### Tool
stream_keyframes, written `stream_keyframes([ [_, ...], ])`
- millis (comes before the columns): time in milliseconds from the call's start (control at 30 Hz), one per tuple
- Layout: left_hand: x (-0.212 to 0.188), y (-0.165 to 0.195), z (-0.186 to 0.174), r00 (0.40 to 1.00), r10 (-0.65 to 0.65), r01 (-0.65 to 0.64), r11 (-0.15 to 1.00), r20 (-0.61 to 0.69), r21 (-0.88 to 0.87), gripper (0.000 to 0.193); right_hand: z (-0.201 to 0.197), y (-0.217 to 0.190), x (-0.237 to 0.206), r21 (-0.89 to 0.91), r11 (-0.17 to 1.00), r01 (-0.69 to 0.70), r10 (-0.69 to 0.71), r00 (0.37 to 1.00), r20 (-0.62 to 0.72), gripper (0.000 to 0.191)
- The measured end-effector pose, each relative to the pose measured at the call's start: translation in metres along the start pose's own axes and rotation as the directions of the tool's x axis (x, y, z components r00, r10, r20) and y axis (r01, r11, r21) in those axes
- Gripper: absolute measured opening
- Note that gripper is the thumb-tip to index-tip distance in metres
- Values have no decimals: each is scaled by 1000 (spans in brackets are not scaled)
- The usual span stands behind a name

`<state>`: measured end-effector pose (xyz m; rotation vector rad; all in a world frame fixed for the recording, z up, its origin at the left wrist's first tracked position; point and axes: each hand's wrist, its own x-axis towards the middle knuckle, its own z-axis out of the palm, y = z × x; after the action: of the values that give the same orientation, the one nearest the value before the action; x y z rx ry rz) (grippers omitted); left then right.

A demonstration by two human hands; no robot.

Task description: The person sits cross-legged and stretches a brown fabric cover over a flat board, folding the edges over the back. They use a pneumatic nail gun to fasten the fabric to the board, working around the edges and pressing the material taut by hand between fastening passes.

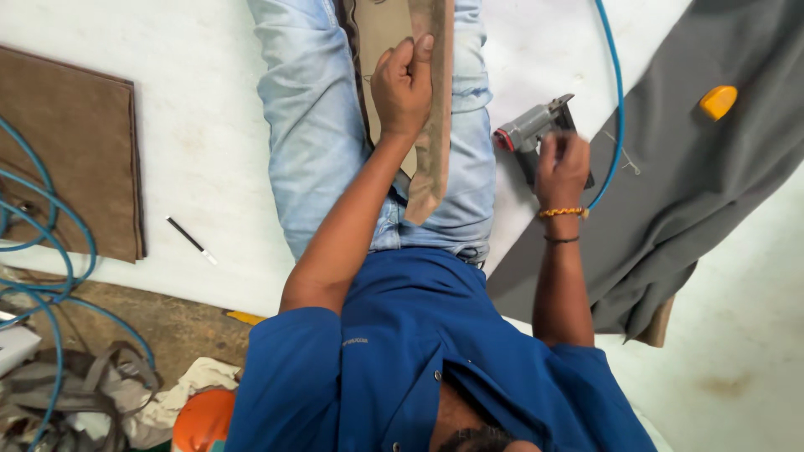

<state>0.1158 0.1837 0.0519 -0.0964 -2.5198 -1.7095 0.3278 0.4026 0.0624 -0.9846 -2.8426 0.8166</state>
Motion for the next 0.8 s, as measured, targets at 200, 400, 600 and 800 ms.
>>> stream_keyframes([
  [200, 1, -12, 2, 999, 38, -38, 999, -4, -15, 50, 46, 71, -36, -409, 876, 255, -211, 966, 149, 64],
  [400, 2, -22, 14, 997, 54, -54, 999, -59, 5, 52, -1, 43, 16, -199, 965, 168, -111, 958, 266, 42],
  [600, 0, -29, 28, 986, 80, -79, 997, -148, 8, 52, -144, -134, 61, 56, 918, 393, -378, 822, 425, 51],
  [800, 4, -27, 23, 992, -2, -8, 997, -127, -73, 47, -148, -317, 91, -303, 516, 801, -368, 527, 766, 45],
])
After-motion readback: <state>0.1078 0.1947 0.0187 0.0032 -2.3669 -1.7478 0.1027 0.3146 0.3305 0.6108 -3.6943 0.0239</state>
